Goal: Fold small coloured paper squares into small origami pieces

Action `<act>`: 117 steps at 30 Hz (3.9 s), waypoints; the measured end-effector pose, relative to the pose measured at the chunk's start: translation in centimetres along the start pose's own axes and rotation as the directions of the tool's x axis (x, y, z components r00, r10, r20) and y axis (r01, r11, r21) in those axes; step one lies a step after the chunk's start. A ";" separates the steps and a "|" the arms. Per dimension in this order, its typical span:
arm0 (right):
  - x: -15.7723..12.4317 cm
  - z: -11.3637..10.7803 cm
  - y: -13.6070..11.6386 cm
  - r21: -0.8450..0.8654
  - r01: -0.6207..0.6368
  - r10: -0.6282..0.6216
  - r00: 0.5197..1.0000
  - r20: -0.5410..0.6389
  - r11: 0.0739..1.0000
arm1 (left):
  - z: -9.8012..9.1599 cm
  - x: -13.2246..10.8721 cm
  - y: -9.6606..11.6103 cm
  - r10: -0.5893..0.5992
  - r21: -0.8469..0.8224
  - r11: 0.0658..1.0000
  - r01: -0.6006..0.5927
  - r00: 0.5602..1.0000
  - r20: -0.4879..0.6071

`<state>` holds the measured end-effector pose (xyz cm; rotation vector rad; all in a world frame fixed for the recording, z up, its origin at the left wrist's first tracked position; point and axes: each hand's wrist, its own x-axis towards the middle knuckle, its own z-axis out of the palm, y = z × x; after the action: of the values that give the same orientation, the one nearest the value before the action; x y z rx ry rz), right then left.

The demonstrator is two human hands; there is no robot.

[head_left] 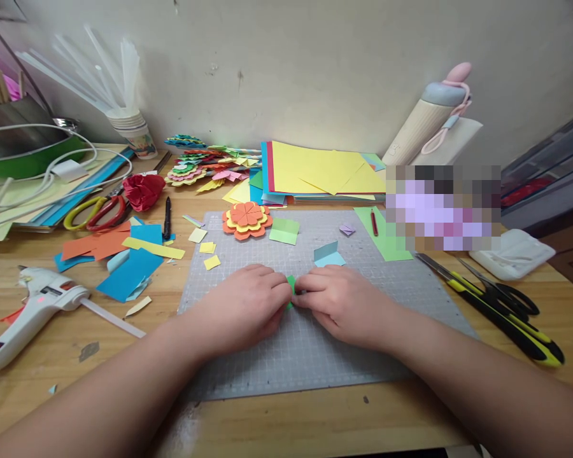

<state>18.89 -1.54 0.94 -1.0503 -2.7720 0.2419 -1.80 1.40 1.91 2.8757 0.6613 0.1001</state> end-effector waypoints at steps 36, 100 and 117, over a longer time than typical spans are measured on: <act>-0.2 0.2 0.3 0.074 0.114 -0.107 0.991 -0.085 0.991 | 1.3 0.5 -1.1 -0.498 -0.338 0.820 0.462 0.867 -0.020; 0.7 0.2 -1.2 0.090 0.010 -0.014 0.999 0.040 0.996 | 1.5 1.0 -1.6 -0.524 -0.307 0.817 0.488 0.850 -0.045; 0.4 0.4 -2.0 0.012 -0.011 0.010 0.996 0.087 1.000 | 1.2 1.3 -2.3 -0.521 -0.347 0.803 0.485 0.853 -0.011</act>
<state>17.20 -2.76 0.99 -1.0762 -2.8383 0.3125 -1.49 3.75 0.28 2.2935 1.2746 0.2613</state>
